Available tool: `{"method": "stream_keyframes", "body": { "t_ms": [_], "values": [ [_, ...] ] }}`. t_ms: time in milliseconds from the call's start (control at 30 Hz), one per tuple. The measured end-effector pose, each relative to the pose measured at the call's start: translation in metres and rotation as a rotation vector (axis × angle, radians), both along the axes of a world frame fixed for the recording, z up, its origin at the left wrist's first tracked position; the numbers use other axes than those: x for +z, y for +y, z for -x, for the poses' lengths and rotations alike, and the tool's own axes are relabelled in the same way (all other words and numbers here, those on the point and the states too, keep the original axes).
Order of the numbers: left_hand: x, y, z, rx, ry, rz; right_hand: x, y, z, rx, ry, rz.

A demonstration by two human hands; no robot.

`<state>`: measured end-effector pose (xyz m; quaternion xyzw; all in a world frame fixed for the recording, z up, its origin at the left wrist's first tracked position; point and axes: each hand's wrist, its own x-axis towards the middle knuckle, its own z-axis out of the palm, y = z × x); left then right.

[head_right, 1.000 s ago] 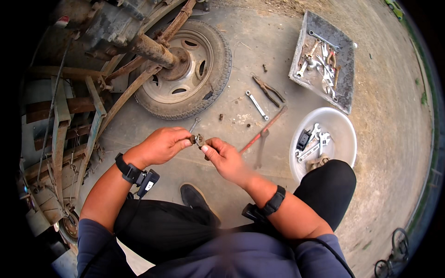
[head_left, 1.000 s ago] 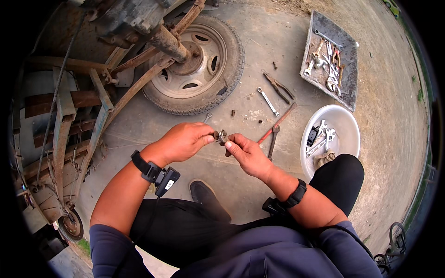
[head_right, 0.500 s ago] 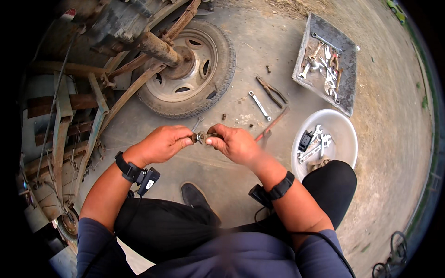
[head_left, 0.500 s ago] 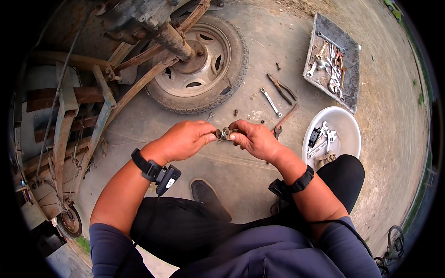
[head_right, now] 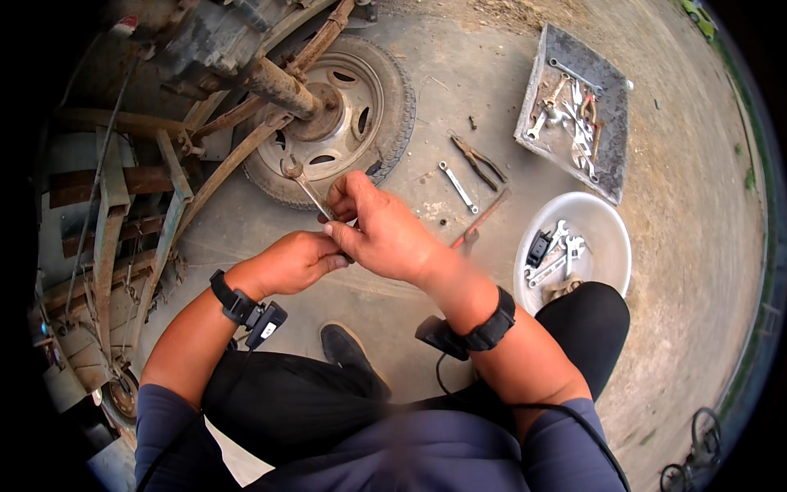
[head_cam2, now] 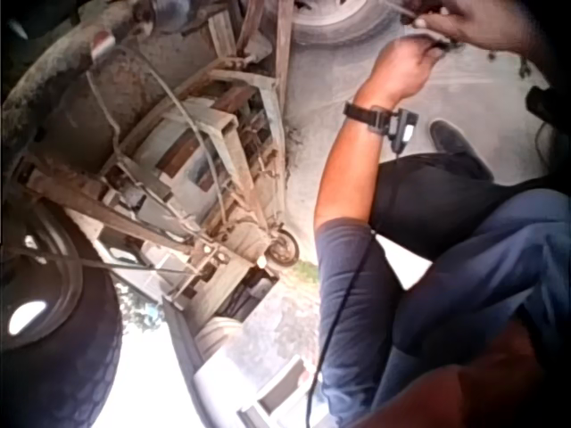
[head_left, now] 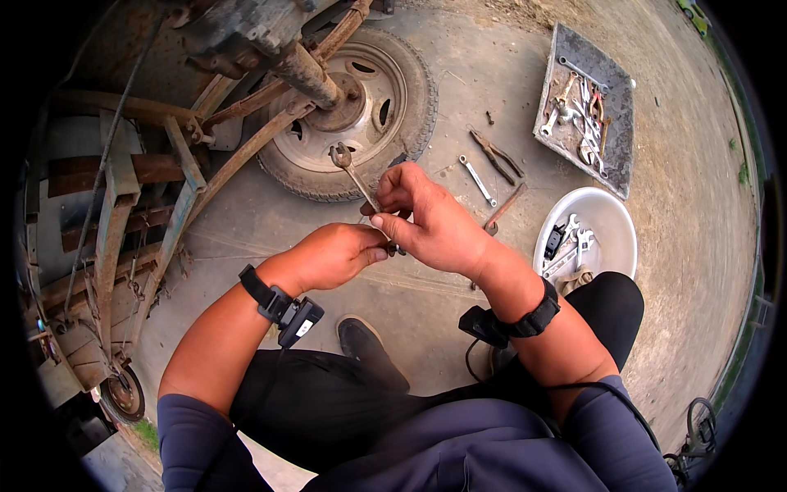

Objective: The person disassembles a mechanical assembly using a wrench and hands, removing a nut and bolt. They then inspect a threaded rod and a metal bracket, manipulating them to examine their condition.

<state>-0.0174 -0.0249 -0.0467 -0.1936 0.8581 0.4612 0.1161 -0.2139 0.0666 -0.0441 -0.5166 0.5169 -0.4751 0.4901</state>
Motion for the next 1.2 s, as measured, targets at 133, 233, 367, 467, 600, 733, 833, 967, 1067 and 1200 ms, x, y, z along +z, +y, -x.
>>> {"method": "stream_keyframes", "body": {
  "t_ms": [133, 233, 367, 467, 600, 733, 833, 967, 1067, 1200],
  "values": [
    [-0.013, 0.001, -0.006, 0.094, 0.109, 0.029, 0.033, 0.01, -0.012, 0.129, 0.426, 0.255],
    [-0.017, -0.004, -0.008, 0.079, 0.107, -0.051, 0.032, 0.031, -0.022, 0.148, 0.68, 0.433],
    [-0.001, -0.006, -0.003, 0.075, 0.099, 0.067, 0.036, 0.06, -0.027, 0.16, 0.851, 0.38],
    [-0.001, -0.006, -0.001, 0.076, 0.124, 0.084, 0.023, 0.083, -0.033, 0.147, 0.873, 0.301],
    [0.0, -0.007, -0.001, 0.082, 0.127, 0.11, 0.006, 0.092, -0.035, 0.121, 0.681, 0.195],
    [0.002, -0.007, -0.001, 0.092, 0.135, 0.095, -0.007, 0.094, -0.041, 0.032, 0.276, 0.048],
    [0.002, -0.007, -0.001, 0.079, 0.137, 0.097, -0.023, 0.097, -0.047, -0.01, 0.073, -0.032],
    [-0.001, -0.009, -0.001, 0.047, 0.13, 0.102, -0.057, 0.1, -0.049, -0.083, -0.193, -0.313],
    [-0.002, -0.007, -0.002, 0.049, 0.136, 0.09, -0.062, 0.092, -0.043, -0.097, -0.199, -0.3],
    [0.005, -0.007, -0.001, 0.034, 0.101, 0.068, -0.069, 0.075, -0.018, -0.026, 0.23, -0.148]
  ]
}}
